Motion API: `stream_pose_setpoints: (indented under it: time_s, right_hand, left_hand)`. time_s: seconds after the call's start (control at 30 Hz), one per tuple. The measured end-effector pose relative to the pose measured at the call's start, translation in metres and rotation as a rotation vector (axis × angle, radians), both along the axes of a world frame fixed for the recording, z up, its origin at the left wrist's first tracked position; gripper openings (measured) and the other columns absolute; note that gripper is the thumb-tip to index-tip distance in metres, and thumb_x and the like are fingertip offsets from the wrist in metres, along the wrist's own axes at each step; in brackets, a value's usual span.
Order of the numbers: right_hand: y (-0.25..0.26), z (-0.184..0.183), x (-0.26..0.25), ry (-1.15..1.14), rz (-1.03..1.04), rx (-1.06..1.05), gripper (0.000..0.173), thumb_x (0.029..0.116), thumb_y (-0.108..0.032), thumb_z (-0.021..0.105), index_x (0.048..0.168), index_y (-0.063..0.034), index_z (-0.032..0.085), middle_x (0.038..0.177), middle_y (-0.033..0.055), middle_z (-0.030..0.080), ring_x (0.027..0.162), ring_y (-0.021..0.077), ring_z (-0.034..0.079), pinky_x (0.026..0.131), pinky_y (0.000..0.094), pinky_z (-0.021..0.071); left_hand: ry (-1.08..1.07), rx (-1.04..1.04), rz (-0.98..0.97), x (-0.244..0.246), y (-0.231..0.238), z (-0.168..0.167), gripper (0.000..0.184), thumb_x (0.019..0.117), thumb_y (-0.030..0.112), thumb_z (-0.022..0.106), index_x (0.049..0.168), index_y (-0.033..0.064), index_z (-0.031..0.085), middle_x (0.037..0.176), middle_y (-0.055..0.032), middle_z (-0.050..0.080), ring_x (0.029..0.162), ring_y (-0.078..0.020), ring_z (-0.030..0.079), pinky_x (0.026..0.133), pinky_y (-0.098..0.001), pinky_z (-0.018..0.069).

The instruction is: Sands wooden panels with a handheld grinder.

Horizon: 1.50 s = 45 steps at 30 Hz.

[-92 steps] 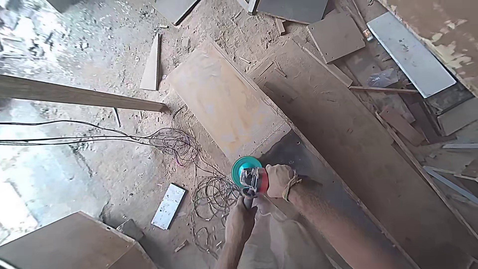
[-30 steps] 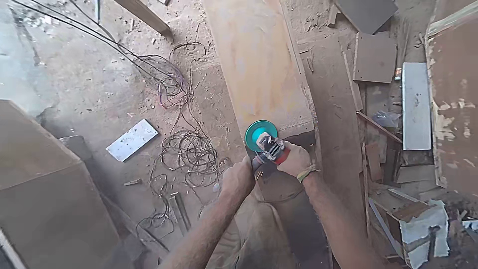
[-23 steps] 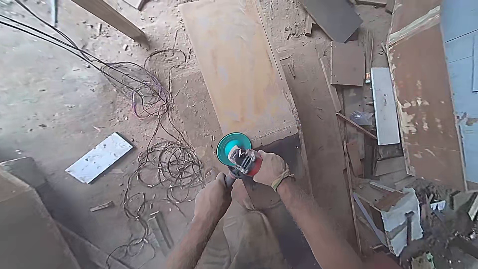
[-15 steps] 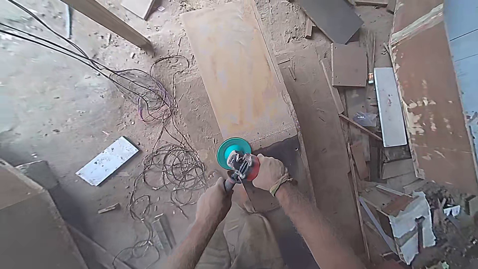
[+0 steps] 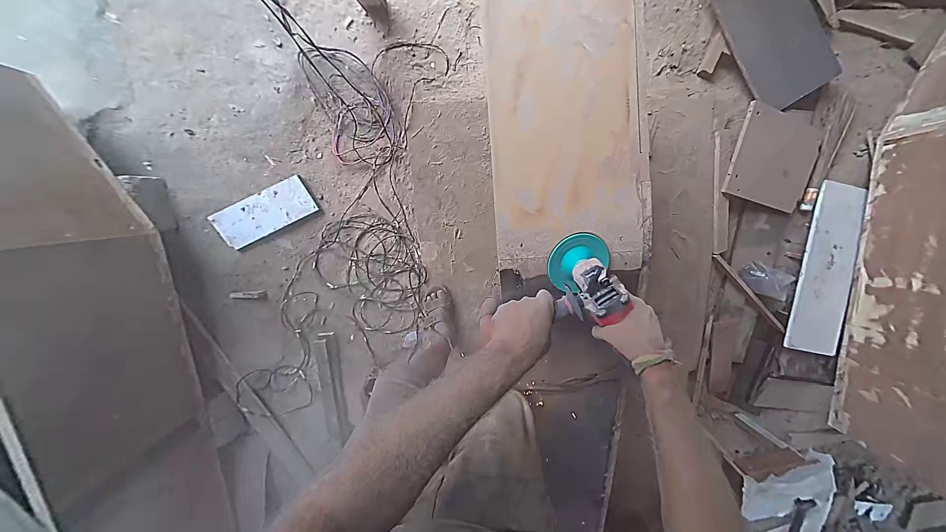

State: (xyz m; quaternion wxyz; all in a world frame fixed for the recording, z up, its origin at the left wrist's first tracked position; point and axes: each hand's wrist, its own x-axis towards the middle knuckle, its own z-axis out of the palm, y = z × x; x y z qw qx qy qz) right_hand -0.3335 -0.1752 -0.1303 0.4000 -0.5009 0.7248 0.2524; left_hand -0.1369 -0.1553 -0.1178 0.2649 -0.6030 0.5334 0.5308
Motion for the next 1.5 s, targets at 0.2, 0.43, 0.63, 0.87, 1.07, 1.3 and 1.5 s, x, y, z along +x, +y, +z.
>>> stream_pose_setpoints:
  time_s: [0.2,0.43,0.63,0.87,1.07,1.3,1.5]
  right_hand:
    - [0.013,-0.005,0.078,-0.067,0.239,0.052,0.079,0.065,-0.039,0.087,0.136,-0.0158,0.063,0.115,0.0124,0.075,0.109,0.0315,0.073,0.092,0.0573,0.0578]
    - [0.031,0.009,0.109,0.084,0.382,0.142,0.072,0.073,-0.044,0.08,0.135,-0.0148,0.061,0.114,0.011,0.075,0.106,0.0306,0.074,0.088,0.0556,0.0593]
    - [0.031,0.02,0.064,0.264,0.285,0.089,0.075,0.0675,-0.04,0.088,0.133,-0.0143,0.064,0.112,0.014,0.076,0.105,0.0337,0.074,0.089,0.0595,0.0586]
    - [0.02,0.02,0.091,0.246,0.334,0.104,0.074,0.0686,-0.04,0.086,0.134,-0.0147,0.062,0.113,0.0134,0.076,0.105,0.033,0.074,0.088,0.0585,0.059]
    - [0.022,0.017,0.093,0.252,0.336,0.108,0.074,0.0679,-0.039,0.086,0.134,-0.0145,0.062,0.112,0.0138,0.075,0.105,0.033,0.074,0.088,0.0578,0.0591]
    - [0.021,0.02,0.105,0.265,0.395,0.141,0.073,0.0689,-0.039,0.085,0.134,-0.0144,0.061,0.113,0.0131,0.075,0.106,0.0327,0.073,0.088,0.0574,0.0592]
    - [0.017,0.02,0.097,0.258,0.311,0.086,0.075,0.0664,-0.036,0.088,0.134,-0.0135,0.063,0.116,0.0147,0.074,0.109,0.0333,0.072,0.092,0.0582,0.0579]
  left_hand:
    - [-0.121,0.074,0.104,0.069,0.042,-0.001,0.026,0.0992,0.025,0.057,0.122,0.0119,0.058,0.108,-0.0148,0.071,0.099,-0.0372,0.072,0.078,-0.0577,0.0586]
    - [-0.021,0.051,0.202,0.087,0.092,-0.027,0.034,0.0979,0.034,0.06,0.124,0.0129,0.058,0.103,-0.0149,0.073,0.097,-0.0371,0.073,0.079,-0.0578,0.0577]
    - [0.194,0.056,0.165,0.046,0.071,-0.037,0.038,0.0885,0.022,0.068,0.124,0.0131,0.058,0.106,-0.0162,0.072,0.098,-0.0399,0.072,0.076,-0.0616,0.0574]
    - [0.163,0.057,0.192,0.068,0.071,-0.039,0.037,0.0897,0.024,0.067,0.123,0.0117,0.059,0.106,-0.0164,0.072,0.099,-0.0395,0.072,0.077,-0.0607,0.0577]
    - [0.166,0.067,0.193,0.068,0.073,-0.039,0.036,0.0907,0.024,0.066,0.123,0.0111,0.058,0.107,-0.0169,0.072,0.1,-0.0397,0.072,0.078,-0.0608,0.0575]
    - [0.158,0.07,0.248,0.072,0.085,-0.04,0.038,0.0893,0.023,0.067,0.125,0.012,0.059,0.107,-0.0169,0.072,0.1,-0.0393,0.072,0.078,-0.0601,0.0577]
    - [0.176,0.023,0.2,0.071,0.068,-0.039,0.037,0.0874,0.022,0.069,0.122,0.0118,0.06,0.107,-0.0165,0.072,0.099,-0.04,0.072,0.076,-0.0612,0.0574]
